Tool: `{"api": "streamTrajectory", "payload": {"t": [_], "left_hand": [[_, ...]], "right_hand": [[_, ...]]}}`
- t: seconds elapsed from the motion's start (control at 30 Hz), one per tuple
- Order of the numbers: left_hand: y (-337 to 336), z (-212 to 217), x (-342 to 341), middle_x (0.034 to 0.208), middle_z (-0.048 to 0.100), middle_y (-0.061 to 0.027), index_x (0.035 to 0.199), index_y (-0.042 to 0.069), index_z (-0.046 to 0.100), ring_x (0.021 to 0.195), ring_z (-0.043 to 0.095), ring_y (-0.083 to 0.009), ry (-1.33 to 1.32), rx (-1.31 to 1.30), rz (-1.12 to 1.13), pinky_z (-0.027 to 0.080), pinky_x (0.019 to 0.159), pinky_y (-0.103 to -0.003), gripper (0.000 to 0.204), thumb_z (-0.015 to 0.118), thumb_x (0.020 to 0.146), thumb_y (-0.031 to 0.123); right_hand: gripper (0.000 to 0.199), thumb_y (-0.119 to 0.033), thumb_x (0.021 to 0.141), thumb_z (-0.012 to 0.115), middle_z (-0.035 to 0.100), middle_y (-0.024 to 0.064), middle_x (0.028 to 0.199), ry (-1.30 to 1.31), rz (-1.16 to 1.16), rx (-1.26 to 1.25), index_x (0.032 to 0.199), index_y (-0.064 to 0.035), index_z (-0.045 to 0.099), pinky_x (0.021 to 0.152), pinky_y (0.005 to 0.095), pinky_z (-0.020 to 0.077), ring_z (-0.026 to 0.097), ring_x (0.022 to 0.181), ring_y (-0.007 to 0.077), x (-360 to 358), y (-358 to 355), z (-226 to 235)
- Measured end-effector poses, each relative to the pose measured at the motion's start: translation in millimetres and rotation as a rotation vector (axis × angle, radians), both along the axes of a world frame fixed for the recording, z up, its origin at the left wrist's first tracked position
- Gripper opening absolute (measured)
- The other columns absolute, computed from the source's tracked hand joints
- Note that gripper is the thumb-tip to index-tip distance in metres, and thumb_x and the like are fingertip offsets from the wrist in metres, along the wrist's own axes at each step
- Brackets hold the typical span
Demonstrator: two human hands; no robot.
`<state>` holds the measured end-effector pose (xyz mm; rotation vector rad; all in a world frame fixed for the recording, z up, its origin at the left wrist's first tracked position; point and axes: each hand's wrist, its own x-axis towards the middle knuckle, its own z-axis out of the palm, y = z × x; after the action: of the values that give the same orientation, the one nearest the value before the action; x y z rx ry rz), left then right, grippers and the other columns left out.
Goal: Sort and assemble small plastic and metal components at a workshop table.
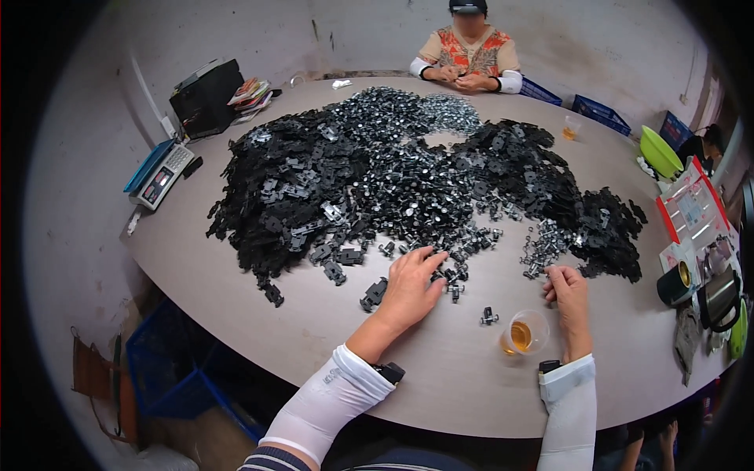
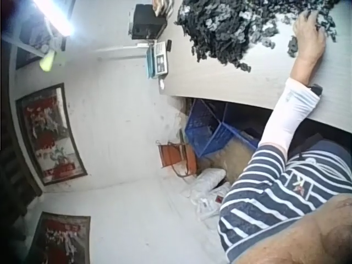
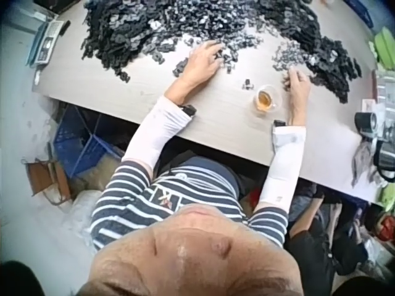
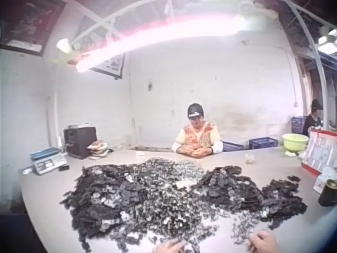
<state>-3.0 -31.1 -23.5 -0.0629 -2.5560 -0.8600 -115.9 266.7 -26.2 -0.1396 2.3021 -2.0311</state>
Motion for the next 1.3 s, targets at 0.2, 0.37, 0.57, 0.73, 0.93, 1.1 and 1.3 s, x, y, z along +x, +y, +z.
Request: {"api": "streamTrajectory", "payload": {"t": [0.2,0.37,0.57,0.73,0.93,1.1,1.3], "left_hand": [[-9,16,2,0.119,0.06,-0.0149,0.117,0.008,0.065,0.115,0.053,-0.0334,0.078,0.036,0.027,0.039,0.101,-0.043,0.035,0.068,0.083,0.017],[-59,61,23,0.115,0.062,-0.0161,0.114,0.002,0.065,0.107,0.06,-0.0312,0.196,0.074,0.039,0.047,0.094,-0.038,0.035,0.07,0.081,0.011],[-200,110,62,0.121,0.059,-0.0184,0.119,-0.001,0.058,0.114,0.056,-0.0327,0.29,-0.03,0.334,0.043,0.101,-0.038,0.041,0.068,0.083,0.013],[-340,121,75,0.144,0.037,-0.0215,0.143,0.0,0.037,0.133,0.04,-0.0327,0.131,0.34,0.729,0.035,0.108,-0.04,0.071,0.064,0.09,0.038],[-404,125,33,0.155,0.02,-0.021,0.15,0.002,0.02,0.144,0.021,-0.0333,-0.004,0.489,0.769,0.025,0.115,-0.042,0.093,0.059,0.087,0.057],[-447,107,4,0.16,0.004,-0.0181,0.154,0.008,0.003,0.148,0.005,-0.0321,-0.118,0.605,0.75,0.015,0.116,-0.05,0.111,0.052,0.08,0.076],[-496,89,-16,0.16,0.002,-0.0166,0.154,0.006,0.006,0.148,0.003,-0.032,-0.113,0.811,0.779,0.016,0.116,-0.049,0.113,0.051,0.079,0.078]], "right_hand": [[0.022,-0.025,0.094,0.061,0.061,0.0002,0.068,-0.032,-0.015,-0.057,0.091,-0.0046,0.068,0.047,0.0189,0.0392,0.049,0.051,0.004,-3,1,-4],[0.022,-0.025,0.094,0.061,0.063,0.0014,0.07,-0.085,0.02,-0.089,0.091,-0.0036,0.068,0.051,0.0202,0.0433,0.053,0.053,0.0056,-8,13,8],[0.022,-0.025,0.093,0.062,0.067,0.0028,0.08,0.078,0.131,0.125,0.098,-0.0042,0.068,0.067,0.0233,0.0507,0.062,0.069,0.0092,0,8,110],[0.05,-0.014,0.088,0.066,0.063,0.0103,0.116,0.328,0.509,0.395,0.135,-0.0034,0.05,0.075,0.0244,0.0515,0.063,0.088,0.0116,5,-109,202],[0.081,-0.032,0.083,0.074,0.044,0.02,0.142,0.548,0.865,0.547,0.148,-0.0077,0.031,0.094,0.0368,0.0501,0.059,0.112,0.0297,9,-309,219],[0.113,-0.047,0.072,0.08,0.021,0.0309,0.15,0.598,0.944,0.581,0.149,0.0036,0.015,0.114,0.0398,0.0303,0.031,0.138,0.0405,-18,-445,157],[0.128,-0.057,0.064,0.082,0.01,0.0293,0.155,0.421,0.828,0.657,0.151,0.0003,0.009,0.114,0.0453,0.0291,0.025,0.139,0.0465,-44,-522,118]]}}
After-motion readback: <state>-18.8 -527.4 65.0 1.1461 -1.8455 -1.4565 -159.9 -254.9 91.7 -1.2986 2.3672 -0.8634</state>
